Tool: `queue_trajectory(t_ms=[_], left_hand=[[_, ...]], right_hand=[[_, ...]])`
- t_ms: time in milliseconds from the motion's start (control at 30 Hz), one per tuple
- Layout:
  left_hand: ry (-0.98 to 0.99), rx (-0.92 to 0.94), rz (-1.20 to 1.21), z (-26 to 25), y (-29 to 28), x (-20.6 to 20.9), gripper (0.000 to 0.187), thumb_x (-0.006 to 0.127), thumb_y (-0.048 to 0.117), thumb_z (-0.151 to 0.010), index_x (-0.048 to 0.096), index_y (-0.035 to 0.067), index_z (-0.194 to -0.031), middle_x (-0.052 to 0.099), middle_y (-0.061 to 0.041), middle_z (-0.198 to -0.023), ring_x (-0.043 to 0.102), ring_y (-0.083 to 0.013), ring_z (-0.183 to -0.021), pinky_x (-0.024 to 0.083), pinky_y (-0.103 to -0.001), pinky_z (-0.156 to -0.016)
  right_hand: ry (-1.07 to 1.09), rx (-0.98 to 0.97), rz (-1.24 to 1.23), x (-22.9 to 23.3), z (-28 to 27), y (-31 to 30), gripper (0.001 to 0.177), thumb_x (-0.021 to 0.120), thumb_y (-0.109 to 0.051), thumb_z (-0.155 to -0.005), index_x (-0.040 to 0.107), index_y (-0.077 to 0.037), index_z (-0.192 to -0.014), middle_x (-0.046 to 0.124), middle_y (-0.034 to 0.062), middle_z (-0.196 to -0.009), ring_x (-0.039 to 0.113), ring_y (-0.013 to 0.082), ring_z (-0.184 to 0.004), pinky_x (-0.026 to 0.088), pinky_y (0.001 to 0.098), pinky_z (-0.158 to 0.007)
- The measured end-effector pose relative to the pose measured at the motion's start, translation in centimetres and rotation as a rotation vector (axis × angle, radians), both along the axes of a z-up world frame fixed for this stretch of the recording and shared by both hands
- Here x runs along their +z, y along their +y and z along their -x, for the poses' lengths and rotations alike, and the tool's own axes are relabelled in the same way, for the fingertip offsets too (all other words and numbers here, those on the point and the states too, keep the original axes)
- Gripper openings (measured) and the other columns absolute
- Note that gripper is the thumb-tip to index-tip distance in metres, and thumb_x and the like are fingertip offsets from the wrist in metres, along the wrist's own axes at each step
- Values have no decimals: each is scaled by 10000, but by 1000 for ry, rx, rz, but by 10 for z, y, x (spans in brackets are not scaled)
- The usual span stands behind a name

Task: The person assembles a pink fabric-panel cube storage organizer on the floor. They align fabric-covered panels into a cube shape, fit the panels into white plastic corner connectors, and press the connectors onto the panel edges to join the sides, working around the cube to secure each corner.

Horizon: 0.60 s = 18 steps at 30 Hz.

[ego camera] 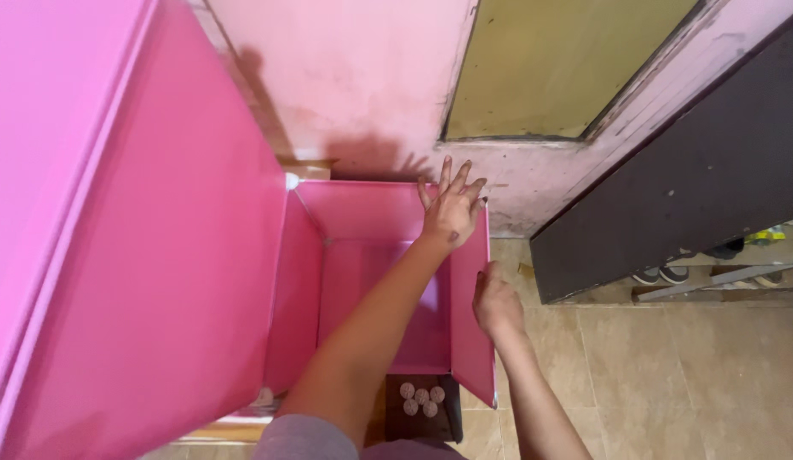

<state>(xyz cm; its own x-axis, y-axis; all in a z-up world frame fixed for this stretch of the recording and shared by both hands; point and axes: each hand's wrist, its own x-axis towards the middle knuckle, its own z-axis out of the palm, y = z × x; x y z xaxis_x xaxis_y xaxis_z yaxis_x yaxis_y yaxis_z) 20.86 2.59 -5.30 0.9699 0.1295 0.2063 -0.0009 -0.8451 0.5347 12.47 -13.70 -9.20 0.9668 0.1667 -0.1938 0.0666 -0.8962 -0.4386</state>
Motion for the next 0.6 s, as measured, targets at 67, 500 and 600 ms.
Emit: queue_trajectory(t_ms=[67, 500, 600], left_hand=[[-2, 15, 7, 18, 3, -1, 450, 623, 278, -934, 619, 238, -1382, 350, -71, -1657, 91, -336, -1582, 53, -763, -1142], [32, -157, 337, 119, 30, -71, 381, 635, 126, -873, 695, 83, -1247, 686, -158, -1314, 657, -343, -1195, 549, -446, -1003], [92, -216, 377, 125, 50, -69, 331, 627, 94, -870, 717, 46, -1185, 742, -196, -1121, 741, -346, -1022, 596, -396, -905]], right_hand=[[-16, 11, -1, 3, 2, -3, 305, 459, -339, -1030, 481, -91, -1207, 698, 322, -935, 661, 543, -893, 508, 631, -809], [-283, 122, -149, 17, 49, -3, 741, 642, -251, -923, 329, -29, -1557, 435, 349, -1468, 506, 529, -1234, 493, 561, -945], [-439, 214, -116, 19, 56, 0, 710, 672, -231, -935, 403, -6, -1552, 403, 313, -1540, 411, 503, -1366, 432, 561, -1097]])
